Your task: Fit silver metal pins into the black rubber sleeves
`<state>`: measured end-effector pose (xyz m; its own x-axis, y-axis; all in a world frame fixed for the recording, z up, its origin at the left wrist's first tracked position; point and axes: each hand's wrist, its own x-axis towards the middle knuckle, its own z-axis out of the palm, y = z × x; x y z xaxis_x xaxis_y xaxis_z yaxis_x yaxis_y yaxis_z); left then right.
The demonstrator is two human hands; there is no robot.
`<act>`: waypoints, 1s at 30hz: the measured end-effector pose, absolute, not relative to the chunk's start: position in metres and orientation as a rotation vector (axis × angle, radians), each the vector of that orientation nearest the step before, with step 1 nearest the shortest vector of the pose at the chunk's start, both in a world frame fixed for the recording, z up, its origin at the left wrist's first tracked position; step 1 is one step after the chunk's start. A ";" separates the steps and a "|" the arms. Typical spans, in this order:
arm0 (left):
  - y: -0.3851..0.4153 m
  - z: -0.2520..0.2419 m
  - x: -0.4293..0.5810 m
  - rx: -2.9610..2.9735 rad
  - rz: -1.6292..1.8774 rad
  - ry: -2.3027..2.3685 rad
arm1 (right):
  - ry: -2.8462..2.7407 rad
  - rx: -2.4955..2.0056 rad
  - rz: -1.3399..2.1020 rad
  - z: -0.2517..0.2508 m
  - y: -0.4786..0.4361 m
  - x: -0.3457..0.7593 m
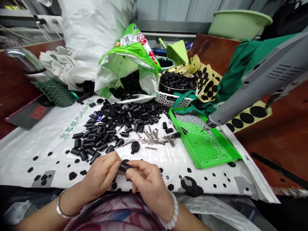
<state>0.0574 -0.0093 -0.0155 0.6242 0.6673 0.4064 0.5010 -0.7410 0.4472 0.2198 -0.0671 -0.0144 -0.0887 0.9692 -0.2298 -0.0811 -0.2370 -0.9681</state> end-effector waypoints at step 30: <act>0.015 -0.030 0.048 2.812 0.922 1.450 | -1.887 -2.726 -0.311 -0.003 -0.008 0.358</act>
<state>0.0475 0.0152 -0.0302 0.4597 0.7036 0.5419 0.7893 -0.6034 0.1139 0.3582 -0.0085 -0.0035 0.3461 0.9371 0.0452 0.9020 -0.3456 0.2588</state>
